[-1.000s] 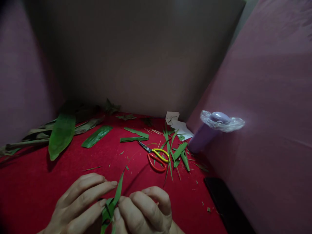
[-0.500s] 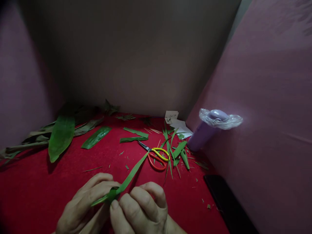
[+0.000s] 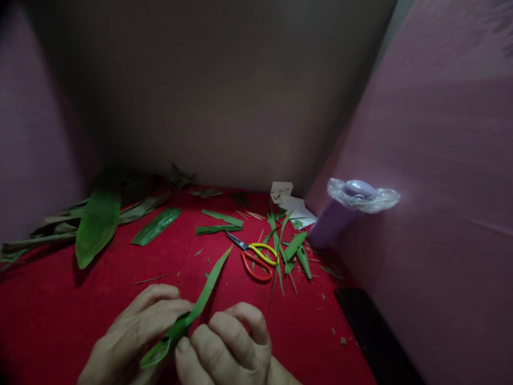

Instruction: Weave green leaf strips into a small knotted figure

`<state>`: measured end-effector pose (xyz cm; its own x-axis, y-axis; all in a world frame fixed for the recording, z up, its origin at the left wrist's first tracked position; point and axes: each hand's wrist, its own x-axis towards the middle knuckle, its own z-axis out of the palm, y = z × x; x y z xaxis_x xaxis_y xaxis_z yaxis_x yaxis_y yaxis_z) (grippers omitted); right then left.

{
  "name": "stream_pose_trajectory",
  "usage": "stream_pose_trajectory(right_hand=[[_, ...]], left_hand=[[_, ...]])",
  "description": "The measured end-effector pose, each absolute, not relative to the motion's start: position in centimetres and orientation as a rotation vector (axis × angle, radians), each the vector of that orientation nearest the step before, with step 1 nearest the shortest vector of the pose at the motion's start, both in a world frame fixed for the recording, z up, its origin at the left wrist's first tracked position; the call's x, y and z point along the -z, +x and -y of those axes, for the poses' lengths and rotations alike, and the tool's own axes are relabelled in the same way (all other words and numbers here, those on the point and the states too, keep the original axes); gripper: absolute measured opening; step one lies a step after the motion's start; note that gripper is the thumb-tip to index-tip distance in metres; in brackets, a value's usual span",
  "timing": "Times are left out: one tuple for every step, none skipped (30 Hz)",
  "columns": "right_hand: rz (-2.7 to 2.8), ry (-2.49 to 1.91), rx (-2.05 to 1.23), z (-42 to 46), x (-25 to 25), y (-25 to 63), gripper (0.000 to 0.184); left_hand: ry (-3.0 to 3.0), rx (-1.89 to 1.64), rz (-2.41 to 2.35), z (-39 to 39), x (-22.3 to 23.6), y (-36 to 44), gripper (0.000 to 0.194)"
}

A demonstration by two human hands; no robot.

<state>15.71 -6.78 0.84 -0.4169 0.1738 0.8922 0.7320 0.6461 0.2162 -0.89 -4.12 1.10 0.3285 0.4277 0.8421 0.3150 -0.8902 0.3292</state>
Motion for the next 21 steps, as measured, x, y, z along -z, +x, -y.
stream_pose_trajectory(right_hand=[[1.932,-0.71,0.748,6.8,-0.9,15.7,0.016],[1.927,-0.707,0.742,6.8,-0.9,15.7,0.017],[1.923,-0.706,0.733,6.8,-0.9,15.7,0.019],[1.924,-0.706,0.722,6.8,-0.9,15.7,0.02],[1.93,-0.709,0.71,6.8,-0.9,15.7,0.021],[1.931,-0.71,0.698,6.8,-1.0,15.7,0.022],[1.934,-0.708,0.689,6.8,-1.0,15.8,0.022],[1.938,-0.7,0.681,6.7,-1.0,15.8,0.023],[1.942,-0.692,0.673,6.7,-1.0,15.9,0.023],[1.944,-0.686,0.661,6.6,-1.1,15.9,0.023],[1.943,-0.679,0.647,6.6,-1.1,15.9,0.023],[1.94,-0.676,0.63,6.5,-1.1,15.9,0.023],[1.936,-0.677,0.61,6.5,-1.1,15.9,0.024],[1.932,-0.679,0.59,6.4,-1.1,15.9,0.024],[1.931,-0.682,0.571,6.4,-1.2,15.9,0.024],[1.935,-0.682,0.555,6.4,-1.2,15.8,0.025],[1.937,-0.687,0.542,6.4,-1.2,15.8,0.025],[1.941,-0.69,0.533,6.4,-1.3,15.8,0.025],[1.942,-0.688,0.527,6.4,-1.3,15.8,0.025],[1.941,-0.687,0.523,6.4,-1.3,15.8,0.025],[1.941,-0.683,0.522,6.4,-1.2,15.9,0.025]], left_hand=[[2.555,-1.592,-0.677,4.0,-1.2,-1.1,0.011],[2.621,-1.582,-0.683,3.9,-1.3,-1.4,0.012],[2.678,-1.575,-0.69,3.7,-1.3,-1.6,0.012],[2.712,-1.57,-0.694,3.6,-1.3,-1.8,0.012],[2.723,-1.579,-0.709,3.5,-1.1,-2.0,0.012],[2.727,-1.592,-0.711,3.5,-0.9,-2.2,0.013],[2.712,-1.608,-0.727,3.4,-0.7,-2.4,0.014],[2.705,-1.627,-0.738,3.4,-0.5,-2.6,0.016],[2.71,-1.656,-0.737,3.4,-0.4,-2.8,0.016],[2.784,-1.561,-0.73,3.4,-0.2,-3.0,0.019],[2.863,-1.482,-0.709,3.4,-0.2,-3.2,0.022],[2.886,-1.481,-0.716,3.3,-0.2,-3.4,0.023],[2.894,-1.494,-0.706,3.3,-0.3,-3.5,0.024],[2.892,-1.52,-0.693,3.3,-0.4,-3.6,0.024],[2.882,-1.547,-0.682,3.3,-0.5,-3.6,0.024],[2.877,-1.565,-0.664,3.3,-0.6,-3.6,0.025],[2.875,-1.573,-0.65,3.3,-0.6,-3.5,0.026],[2.88,-1.57,-0.636,3.4,-0.7,-3.5,0.026],[2.879,-1.57,-0.635,3.5,-0.8,-3.4,0.025],[2.869,-1.576,-0.652,3.6,-0.8,-3.3,0.023],[2.853,-1.583,-0.677,3.7,-0.8,-3.3,0.02]])
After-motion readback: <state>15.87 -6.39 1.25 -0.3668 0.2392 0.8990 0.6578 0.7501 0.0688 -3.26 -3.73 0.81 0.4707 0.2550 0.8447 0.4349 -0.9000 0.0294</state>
